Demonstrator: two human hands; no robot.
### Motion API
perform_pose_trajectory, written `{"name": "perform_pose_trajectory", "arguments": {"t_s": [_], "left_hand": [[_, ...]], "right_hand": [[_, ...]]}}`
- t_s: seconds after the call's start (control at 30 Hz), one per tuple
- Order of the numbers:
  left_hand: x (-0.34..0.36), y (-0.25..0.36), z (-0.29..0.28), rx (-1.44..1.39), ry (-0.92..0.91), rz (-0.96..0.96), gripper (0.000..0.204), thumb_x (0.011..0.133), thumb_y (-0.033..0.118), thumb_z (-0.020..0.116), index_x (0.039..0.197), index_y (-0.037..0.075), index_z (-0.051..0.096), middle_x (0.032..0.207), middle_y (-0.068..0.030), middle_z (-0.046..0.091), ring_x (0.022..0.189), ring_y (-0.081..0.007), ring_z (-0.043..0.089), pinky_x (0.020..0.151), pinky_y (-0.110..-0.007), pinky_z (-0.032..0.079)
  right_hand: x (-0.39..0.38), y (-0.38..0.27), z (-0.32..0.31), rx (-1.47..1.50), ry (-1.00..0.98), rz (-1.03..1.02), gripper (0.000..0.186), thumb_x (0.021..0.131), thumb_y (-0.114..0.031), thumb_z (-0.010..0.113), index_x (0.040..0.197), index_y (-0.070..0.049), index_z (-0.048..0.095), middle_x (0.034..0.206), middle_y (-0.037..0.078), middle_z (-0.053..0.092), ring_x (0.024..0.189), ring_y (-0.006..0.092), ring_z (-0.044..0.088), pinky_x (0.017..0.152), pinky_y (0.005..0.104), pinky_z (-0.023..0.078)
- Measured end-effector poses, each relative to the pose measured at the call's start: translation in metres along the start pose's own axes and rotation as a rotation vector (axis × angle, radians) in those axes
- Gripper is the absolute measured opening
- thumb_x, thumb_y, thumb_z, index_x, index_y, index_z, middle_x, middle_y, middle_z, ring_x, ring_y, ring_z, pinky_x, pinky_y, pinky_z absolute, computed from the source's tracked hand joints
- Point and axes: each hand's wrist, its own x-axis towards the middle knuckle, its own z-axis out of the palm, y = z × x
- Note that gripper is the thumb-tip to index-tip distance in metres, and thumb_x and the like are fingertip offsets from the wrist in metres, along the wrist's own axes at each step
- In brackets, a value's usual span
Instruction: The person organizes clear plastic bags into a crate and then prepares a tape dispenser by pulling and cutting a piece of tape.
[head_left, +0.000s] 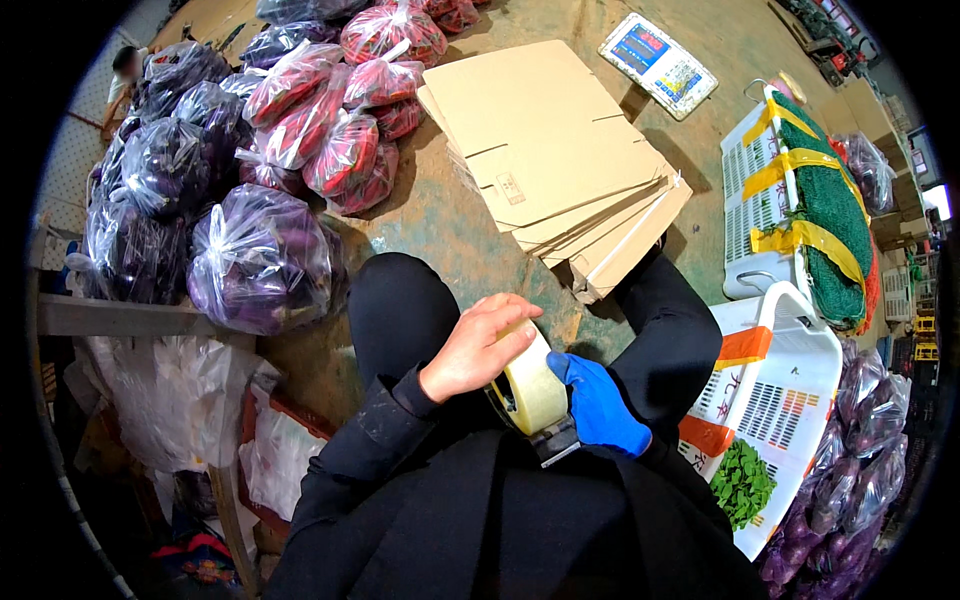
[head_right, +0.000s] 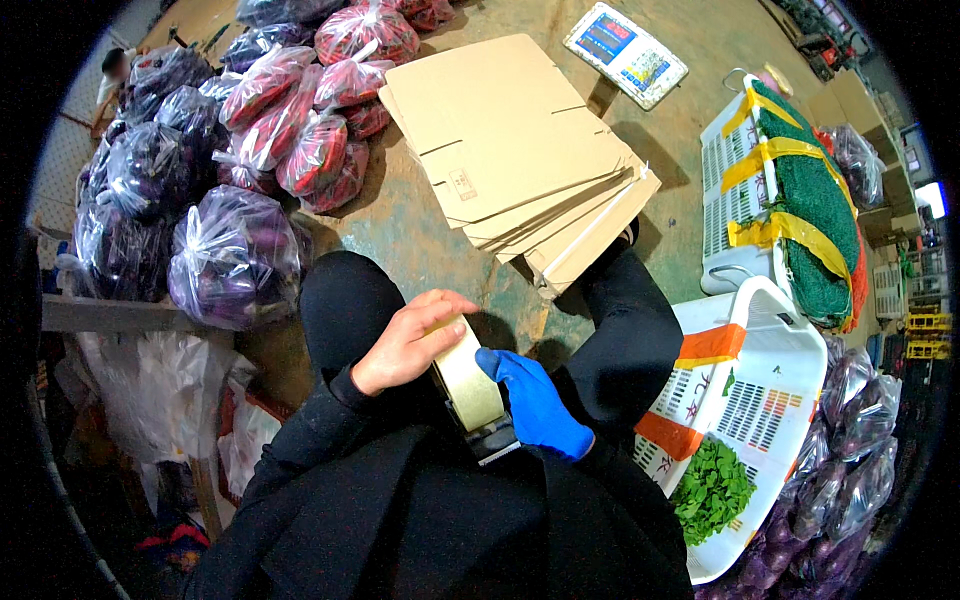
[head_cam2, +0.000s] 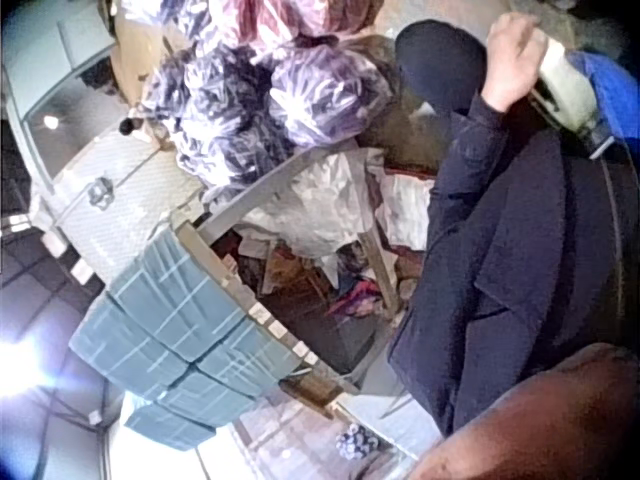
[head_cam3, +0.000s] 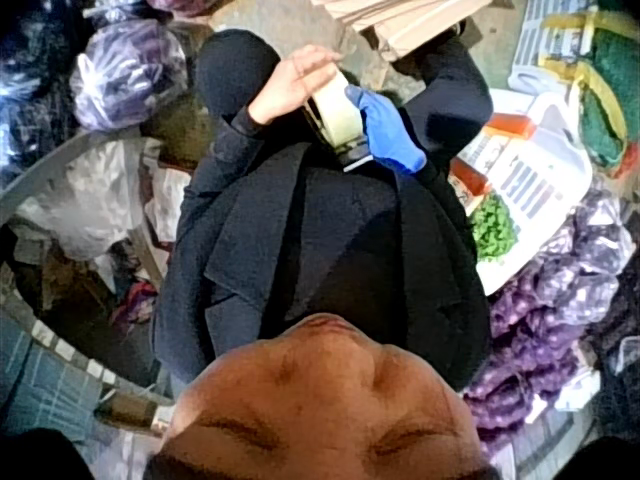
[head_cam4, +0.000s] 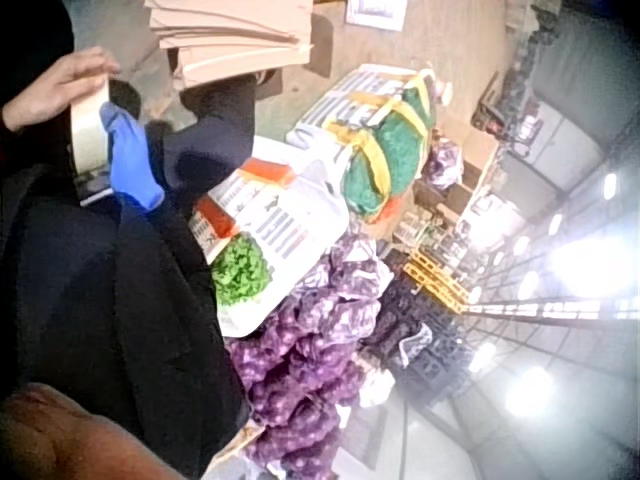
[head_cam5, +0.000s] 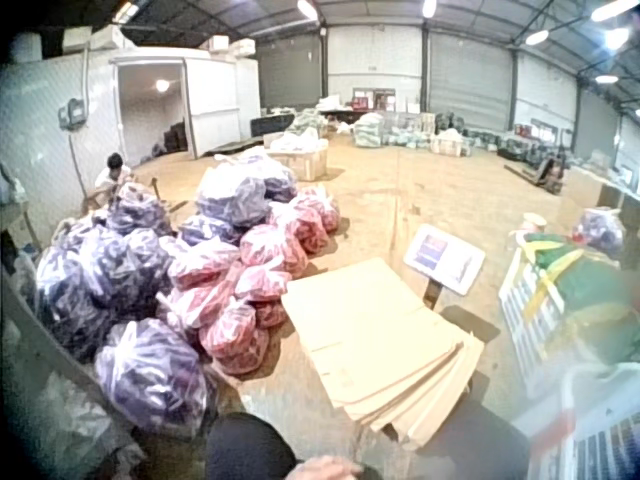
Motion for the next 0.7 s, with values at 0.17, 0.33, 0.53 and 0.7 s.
{"name": "perform_pose_trajectory", "arguments": {"t_s": [0.17,0.33,0.53,0.7], "left_hand": [[-0.004,0.005,0.005,0.166,0.2,0.026,0.04,0.082,0.019,0.054,0.117,0.001,0.046,0.114,-0.0166,0.045,0.11,-0.0281,0.043,0.091,-0.034,0.036],[-0.018,0.005,0.022,-0.11,0.369,-0.261,0.05,0.082,0.019,0.058,0.122,-0.002,0.037,0.116,-0.0167,0.043,0.107,-0.0224,0.043,0.09,-0.032,0.037],[-0.016,0.013,0.029,-0.782,0.181,-0.397,0.052,0.08,0.021,0.065,0.117,-0.003,0.039,0.105,-0.0109,0.052,0.095,-0.0142,0.051,0.084,-0.028,0.041],[-0.014,0.021,0.031,-0.658,0.17,-0.295,0.057,0.076,0.018,0.07,0.118,-0.002,0.039,0.105,-0.0106,0.054,0.094,-0.0148,0.053,0.083,-0.028,0.042]], "right_hand": [[0.001,0.001,0.004,0.402,0.1,0.365,0.031,0.085,-0.018,0.053,0.107,0.004,0.053,0.102,0.014,0.058,0.089,0.0204,0.056,0.079,0.0301,0.044],[0.013,-0.027,0.01,0.566,0.305,0.476,0.03,0.085,-0.023,0.057,0.102,0.002,0.055,0.09,0.006,0.058,0.079,0.0101,0.053,0.07,0.0248,0.044],[0.005,-0.023,0.015,0.447,0.301,0.358,0.03,0.082,-0.018,0.06,0.104,0.001,0.054,0.089,0.006,0.057,0.079,0.0098,0.052,0.069,0.0246,0.044],[0.001,-0.015,0.014,0.377,0.262,0.308,0.033,0.081,-0.016,0.061,0.108,0.001,0.051,0.091,0.005,0.057,0.079,0.01,0.05,0.068,0.0246,0.043]]}}
